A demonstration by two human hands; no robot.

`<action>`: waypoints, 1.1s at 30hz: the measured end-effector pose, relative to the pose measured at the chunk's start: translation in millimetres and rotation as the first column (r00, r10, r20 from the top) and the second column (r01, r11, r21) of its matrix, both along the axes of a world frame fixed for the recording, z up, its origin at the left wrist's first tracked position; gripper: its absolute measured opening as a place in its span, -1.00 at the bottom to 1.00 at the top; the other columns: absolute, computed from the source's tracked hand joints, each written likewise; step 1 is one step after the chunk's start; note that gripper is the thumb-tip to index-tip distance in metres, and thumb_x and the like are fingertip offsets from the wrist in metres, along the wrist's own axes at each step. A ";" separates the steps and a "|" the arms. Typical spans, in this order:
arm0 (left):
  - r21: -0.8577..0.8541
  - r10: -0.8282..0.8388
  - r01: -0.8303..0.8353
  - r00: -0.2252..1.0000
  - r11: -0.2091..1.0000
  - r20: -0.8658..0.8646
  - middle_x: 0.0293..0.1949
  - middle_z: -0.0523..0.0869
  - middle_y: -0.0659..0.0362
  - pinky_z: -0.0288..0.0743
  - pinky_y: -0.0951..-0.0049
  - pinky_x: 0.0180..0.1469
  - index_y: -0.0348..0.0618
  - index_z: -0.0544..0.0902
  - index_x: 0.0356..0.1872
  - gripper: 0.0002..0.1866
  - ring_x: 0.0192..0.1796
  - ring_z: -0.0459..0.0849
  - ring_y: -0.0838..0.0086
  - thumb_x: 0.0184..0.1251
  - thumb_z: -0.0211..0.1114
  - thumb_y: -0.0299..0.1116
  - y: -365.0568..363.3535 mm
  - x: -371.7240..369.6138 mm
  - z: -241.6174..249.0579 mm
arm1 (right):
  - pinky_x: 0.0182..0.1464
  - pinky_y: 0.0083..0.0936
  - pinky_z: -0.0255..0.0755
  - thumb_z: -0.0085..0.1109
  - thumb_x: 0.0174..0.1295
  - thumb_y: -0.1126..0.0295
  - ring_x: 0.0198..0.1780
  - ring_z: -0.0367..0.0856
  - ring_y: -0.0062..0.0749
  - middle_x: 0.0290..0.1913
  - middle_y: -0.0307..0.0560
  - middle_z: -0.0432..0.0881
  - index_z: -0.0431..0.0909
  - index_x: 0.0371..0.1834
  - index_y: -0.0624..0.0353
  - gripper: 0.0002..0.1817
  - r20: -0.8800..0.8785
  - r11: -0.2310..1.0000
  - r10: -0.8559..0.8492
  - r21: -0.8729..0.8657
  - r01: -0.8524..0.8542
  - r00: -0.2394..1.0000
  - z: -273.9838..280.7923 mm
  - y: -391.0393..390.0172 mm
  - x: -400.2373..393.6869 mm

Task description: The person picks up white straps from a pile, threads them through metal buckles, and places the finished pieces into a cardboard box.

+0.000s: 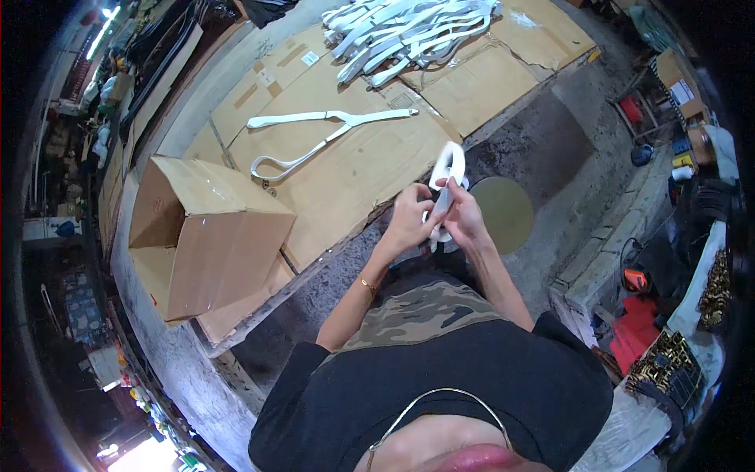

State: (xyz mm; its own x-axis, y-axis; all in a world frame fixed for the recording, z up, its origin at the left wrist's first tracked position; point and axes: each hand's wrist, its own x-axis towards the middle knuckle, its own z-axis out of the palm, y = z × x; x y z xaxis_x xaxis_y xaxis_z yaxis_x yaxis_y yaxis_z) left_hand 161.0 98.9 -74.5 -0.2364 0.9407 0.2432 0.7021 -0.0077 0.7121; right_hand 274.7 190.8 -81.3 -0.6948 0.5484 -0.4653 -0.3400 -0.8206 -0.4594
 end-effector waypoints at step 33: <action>-0.245 -0.225 0.252 0.965 0.936 0.132 -0.59 0.38 0.06 0.34 0.24 -0.19 -0.28 0.38 -0.66 -0.78 -0.42 0.41 0.21 0.15 0.11 -0.50 -98.6 -34.2 88.3 | -0.30 -0.45 0.23 -0.16 0.42 0.26 -0.48 0.14 -0.44 -0.54 -0.19 0.22 0.44 -0.37 0.28 -0.68 -0.212 0.757 -0.651 -0.103 0.646 0.729 -4.4 255.1 186.5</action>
